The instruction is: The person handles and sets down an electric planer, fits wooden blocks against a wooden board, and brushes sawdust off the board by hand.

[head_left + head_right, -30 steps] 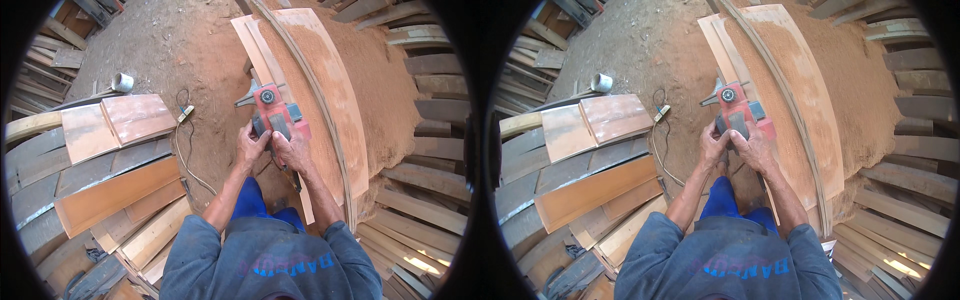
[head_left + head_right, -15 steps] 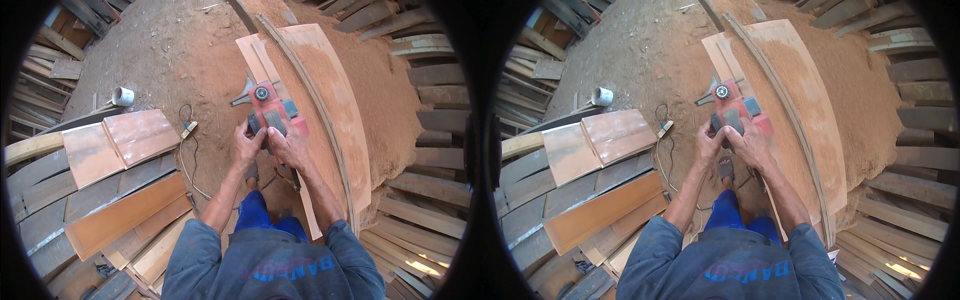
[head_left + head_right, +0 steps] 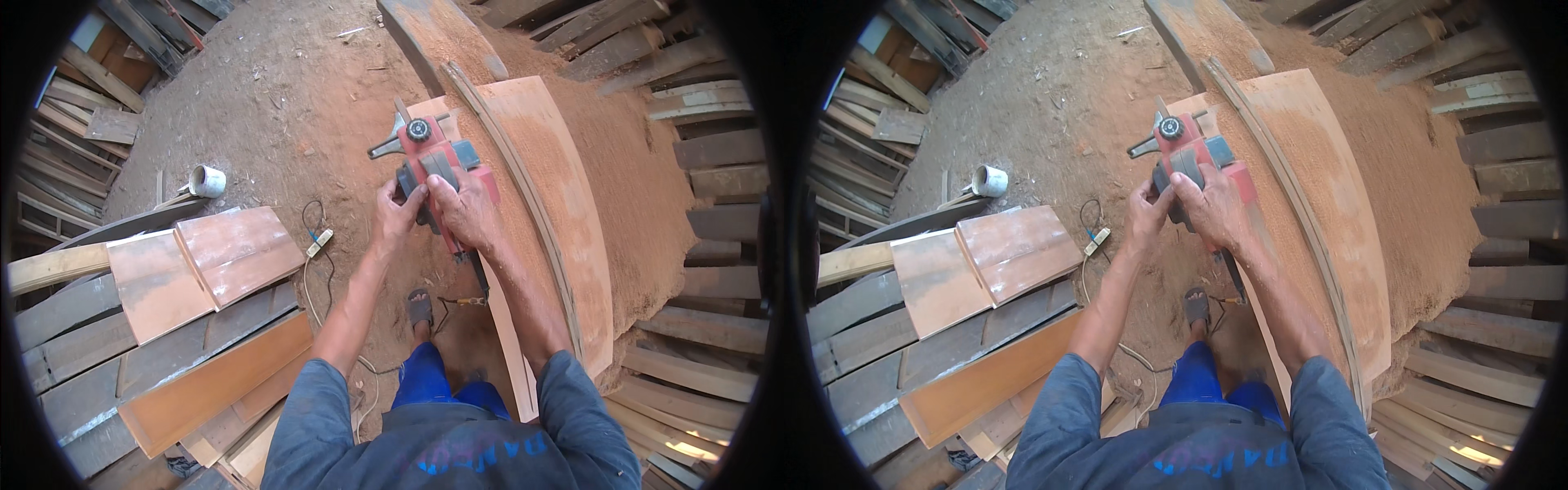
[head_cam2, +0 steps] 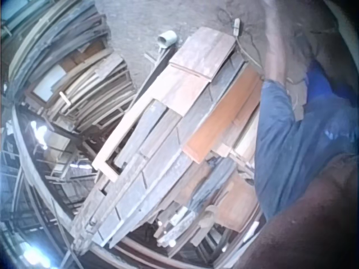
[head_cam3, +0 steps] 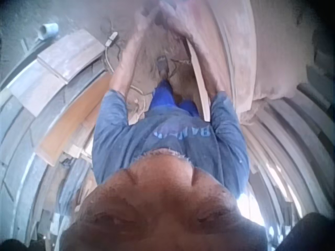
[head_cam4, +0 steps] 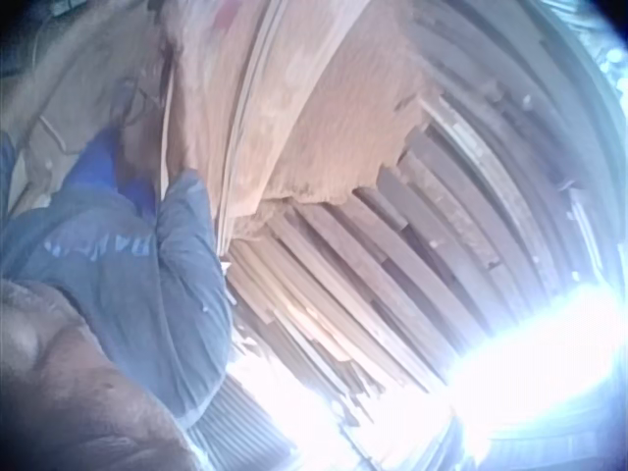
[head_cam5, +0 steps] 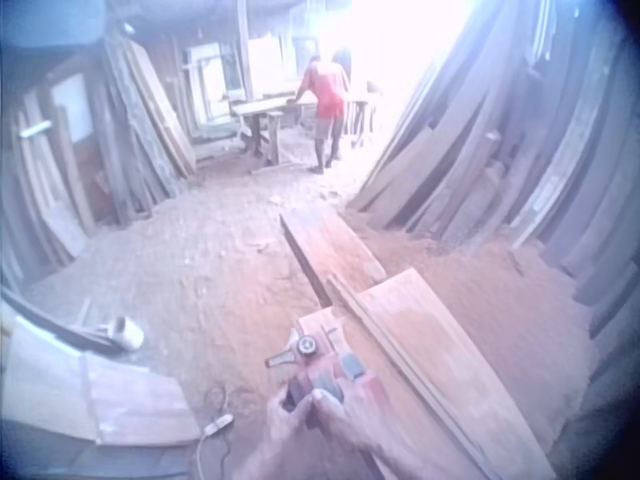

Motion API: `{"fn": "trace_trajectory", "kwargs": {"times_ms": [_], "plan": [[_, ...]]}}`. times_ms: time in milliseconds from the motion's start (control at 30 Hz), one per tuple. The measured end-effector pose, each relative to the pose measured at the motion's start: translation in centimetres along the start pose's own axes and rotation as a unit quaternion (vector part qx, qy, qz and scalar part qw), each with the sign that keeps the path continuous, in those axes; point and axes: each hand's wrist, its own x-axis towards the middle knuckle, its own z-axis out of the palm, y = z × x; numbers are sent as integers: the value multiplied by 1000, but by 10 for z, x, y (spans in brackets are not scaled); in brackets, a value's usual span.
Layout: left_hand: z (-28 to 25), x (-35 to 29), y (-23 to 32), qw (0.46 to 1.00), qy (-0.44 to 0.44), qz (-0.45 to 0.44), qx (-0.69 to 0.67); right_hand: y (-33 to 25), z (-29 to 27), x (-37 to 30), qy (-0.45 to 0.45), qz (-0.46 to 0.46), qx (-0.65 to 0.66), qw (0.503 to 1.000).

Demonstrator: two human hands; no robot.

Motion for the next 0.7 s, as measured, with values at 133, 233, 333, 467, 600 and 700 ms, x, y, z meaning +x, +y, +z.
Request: {"fn": "trace_trajectory", "kwargs": {"times_ms": [133,233,333,467,600,700], "plan": [[-17,51,4,999,15,14,29,-10,7,46,20,-47,-17,999],[-28,83,15,999,16,36,10,-19,14,81,31,-78,5,996],[-37,123,33,999,-19,15,29,-24,13,119,41,-133,16,990],[-70,151,39,1000,-5,24,15,-52,23,128,2,-118,12,993],[-81,76,25,984,77,71,145,-34,46,66,-39,-90,19,995],[-91,-22,-36,980,145,34,135,8,74,-9,-49,-109,21,993]]}}
